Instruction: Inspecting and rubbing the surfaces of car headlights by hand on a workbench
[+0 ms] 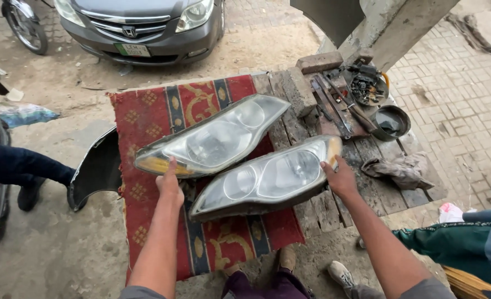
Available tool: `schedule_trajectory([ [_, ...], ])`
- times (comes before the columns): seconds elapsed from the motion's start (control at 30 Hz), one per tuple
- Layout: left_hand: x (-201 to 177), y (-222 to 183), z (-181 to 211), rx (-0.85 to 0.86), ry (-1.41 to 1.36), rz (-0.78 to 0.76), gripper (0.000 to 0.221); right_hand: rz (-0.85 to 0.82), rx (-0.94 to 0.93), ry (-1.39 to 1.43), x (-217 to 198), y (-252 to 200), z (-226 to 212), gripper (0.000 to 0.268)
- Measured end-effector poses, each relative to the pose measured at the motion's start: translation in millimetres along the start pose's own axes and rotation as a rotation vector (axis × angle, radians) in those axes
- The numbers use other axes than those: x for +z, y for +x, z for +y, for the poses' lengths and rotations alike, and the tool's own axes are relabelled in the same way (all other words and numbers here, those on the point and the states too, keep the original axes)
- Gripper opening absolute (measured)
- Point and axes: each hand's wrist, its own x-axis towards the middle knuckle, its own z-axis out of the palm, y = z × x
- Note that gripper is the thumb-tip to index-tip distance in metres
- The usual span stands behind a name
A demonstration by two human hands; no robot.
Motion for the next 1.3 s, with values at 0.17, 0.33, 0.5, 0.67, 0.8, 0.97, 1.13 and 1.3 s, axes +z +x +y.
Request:
schedule_trajectory([
  [0.17, 10.8, 12.1, -35.5, 0.236, 0.302, 0.119, 0.109, -0.01, -0.12, -0.108, -10.0, -1.3, -12.0, 0.081],
  [0.33, 25.7, -40.1, -31.4, 0.432, 0.795, 0.072, 0.099, -0.042, -0.347, -0.348, 0.6, 38.5, 18.7, 0.071],
  [0.5, 21.6, -56.1, -22.7, 0.359, 0.997, -0.149, 0.105, -0.065, -0.43, -0.442, -2.1, 47.3, 20.0, 0.066],
  [0.67, 33.6, -100.2, -19.0, 0.562, 1.149, -0.26, 0.093, -0.048, -0.605, -0.433, -0.9, 40.5, 15.9, 0.052],
  [0.8, 61.9, -121.8, -27.4, 0.669, 1.328, -0.367, 0.086, -0.136, -0.621, -0.454, -17.8, 17.0, -7.3, 0.067],
  [0.97, 60.7, -127.6, -29.6, 0.68, 1.452, -0.325, 0.09, -0.19, -0.603, -0.504, -20.3, 20.5, -4.5, 0.079],
  [1.13, 51.8, -130.7, -39.5, 0.612, 1.493, -0.301, 0.086, -0.172, -0.614, -0.519, -17.2, 18.2, -0.6, 0.078],
  [1.3, 53.7, -136.7, -41.1, 0.608, 1.562, -0.392, 0.101, -0.254, -0.562, -0.538, -16.6, 19.7, -3.9, 0.078],
])
